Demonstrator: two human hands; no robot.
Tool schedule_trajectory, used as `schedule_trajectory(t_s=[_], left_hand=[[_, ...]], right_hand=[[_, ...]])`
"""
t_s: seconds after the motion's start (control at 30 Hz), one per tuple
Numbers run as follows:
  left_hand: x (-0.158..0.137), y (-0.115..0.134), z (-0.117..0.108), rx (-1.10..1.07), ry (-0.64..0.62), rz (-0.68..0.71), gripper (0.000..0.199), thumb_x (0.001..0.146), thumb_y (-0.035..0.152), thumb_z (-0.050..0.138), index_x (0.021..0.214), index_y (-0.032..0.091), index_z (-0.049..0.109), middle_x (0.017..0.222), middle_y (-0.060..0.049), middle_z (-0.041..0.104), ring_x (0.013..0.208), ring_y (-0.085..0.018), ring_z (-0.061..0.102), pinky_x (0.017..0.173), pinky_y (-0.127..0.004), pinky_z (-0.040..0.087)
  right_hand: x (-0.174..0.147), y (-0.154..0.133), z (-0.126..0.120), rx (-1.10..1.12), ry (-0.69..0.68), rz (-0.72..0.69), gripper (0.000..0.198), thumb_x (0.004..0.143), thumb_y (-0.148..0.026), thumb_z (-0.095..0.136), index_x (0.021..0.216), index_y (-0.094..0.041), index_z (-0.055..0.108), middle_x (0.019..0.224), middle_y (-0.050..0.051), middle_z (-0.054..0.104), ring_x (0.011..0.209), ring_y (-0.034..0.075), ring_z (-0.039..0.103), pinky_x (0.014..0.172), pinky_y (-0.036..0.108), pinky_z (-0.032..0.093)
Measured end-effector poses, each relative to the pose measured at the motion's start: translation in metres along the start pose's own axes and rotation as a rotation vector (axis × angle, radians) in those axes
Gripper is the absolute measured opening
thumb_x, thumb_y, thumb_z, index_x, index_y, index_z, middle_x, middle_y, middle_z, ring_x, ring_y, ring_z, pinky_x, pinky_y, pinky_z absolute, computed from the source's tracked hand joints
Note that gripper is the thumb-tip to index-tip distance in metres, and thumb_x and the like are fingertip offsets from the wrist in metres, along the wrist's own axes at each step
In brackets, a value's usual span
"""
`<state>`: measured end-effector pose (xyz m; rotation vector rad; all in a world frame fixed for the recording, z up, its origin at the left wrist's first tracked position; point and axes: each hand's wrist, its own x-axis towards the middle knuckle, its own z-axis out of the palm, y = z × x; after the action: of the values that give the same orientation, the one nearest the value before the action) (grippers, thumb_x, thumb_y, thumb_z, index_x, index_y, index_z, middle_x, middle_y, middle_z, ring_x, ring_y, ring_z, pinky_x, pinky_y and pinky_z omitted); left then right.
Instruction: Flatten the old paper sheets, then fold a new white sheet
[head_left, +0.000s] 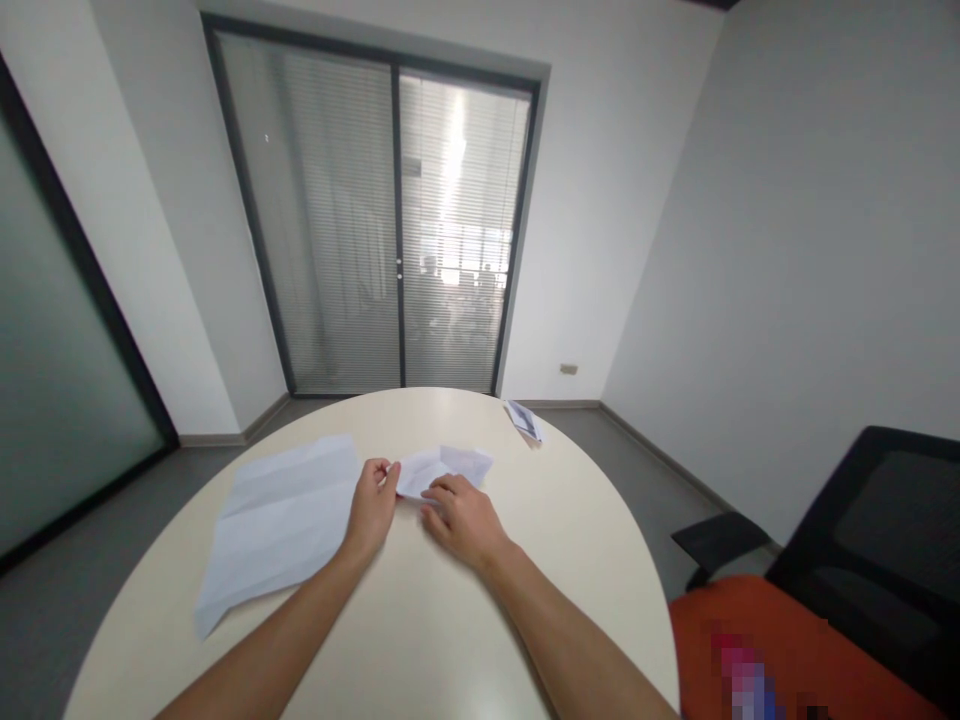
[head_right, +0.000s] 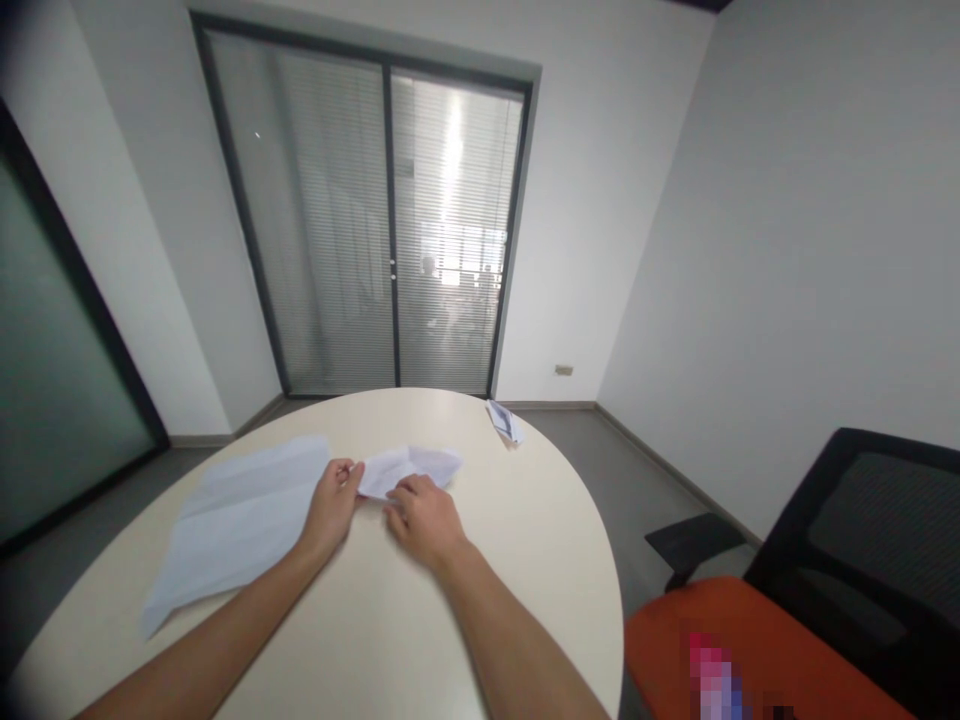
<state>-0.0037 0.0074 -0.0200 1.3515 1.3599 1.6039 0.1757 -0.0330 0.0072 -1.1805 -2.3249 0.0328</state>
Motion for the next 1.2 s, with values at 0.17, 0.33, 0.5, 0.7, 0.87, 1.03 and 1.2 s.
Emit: schedule_trajectory(t_s=[0.17,0.33,0.5,0.7,0.87,1.03,1.2], left_hand=[[-0.005,0.009,0.000,0.028,0.045,0.135,0.035,0.084,0.057,0.055,0.087,0.022,0.050,0.082,-0.001,0.058,0.081,-0.020,0.060,0.072,-0.031,0.051],[-0.006,0.009,0.001,0.024,0.038,0.148,0.029,0.087,0.051,0.053,0.089,0.022,0.050,0.085,-0.002,0.058,0.084,-0.020,0.060,0.075,-0.030,0.050],[-0.006,0.007,0.000,0.059,0.040,0.159,0.028,0.088,0.050,0.052,0.089,0.022,0.050,0.084,-0.001,0.058,0.083,-0.020,0.058,0.074,-0.030,0.049],[-0.006,0.007,0.000,0.047,0.051,0.152,0.030,0.089,0.052,0.052,0.089,0.023,0.050,0.085,-0.001,0.058,0.083,-0.020,0.059,0.075,-0.030,0.049],[-0.007,0.007,0.000,0.029,0.035,0.156,0.030,0.089,0.052,0.052,0.090,0.022,0.051,0.085,-0.001,0.059,0.083,-0.019,0.059,0.075,-0.030,0.049],[-0.009,0.008,0.001,-0.009,-0.009,0.159,0.029,0.089,0.051,0.052,0.091,0.022,0.050,0.085,-0.001,0.059,0.083,-0.019,0.060,0.075,-0.030,0.050],[-0.007,0.006,0.000,0.017,0.025,0.163,0.030,0.089,0.052,0.052,0.091,0.022,0.050,0.085,-0.001,0.059,0.085,-0.019,0.060,0.077,-0.030,0.050]], right_hand=[[0.002,0.000,0.000,0.026,0.099,0.069,0.037,0.096,-0.017,0.050,0.131,-0.022,0.056,0.122,0.008,0.063,0.113,0.019,0.059,0.097,0.030,0.049],[0.002,0.010,-0.001,-0.016,0.189,0.182,0.046,0.090,-0.013,0.054,0.135,-0.021,0.052,0.123,0.010,0.060,0.115,0.022,0.057,0.094,0.033,0.052],[0.001,0.020,0.001,-0.046,0.195,0.258,0.022,0.091,-0.019,0.056,0.110,-0.023,0.066,0.110,0.009,0.062,0.104,0.023,0.060,0.087,0.033,0.052],[0.002,0.022,0.001,-0.084,0.161,0.247,0.014,0.088,-0.017,0.059,0.097,-0.022,0.067,0.116,0.008,0.065,0.110,0.024,0.058,0.092,0.038,0.043],[0.003,0.018,0.001,-0.124,0.111,0.281,0.038,0.089,-0.017,0.058,0.126,-0.023,0.058,0.120,0.009,0.069,0.112,0.025,0.060,0.098,0.043,0.034],[0.004,0.013,-0.002,-0.164,0.039,0.248,0.033,0.088,-0.017,0.060,0.120,-0.025,0.065,0.110,0.007,0.073,0.108,0.025,0.061,0.098,0.044,0.032],[0.004,0.013,-0.002,-0.139,0.015,0.188,0.016,0.091,-0.020,0.059,0.098,-0.024,0.073,0.105,0.006,0.071,0.107,0.023,0.059,0.095,0.040,0.038]])
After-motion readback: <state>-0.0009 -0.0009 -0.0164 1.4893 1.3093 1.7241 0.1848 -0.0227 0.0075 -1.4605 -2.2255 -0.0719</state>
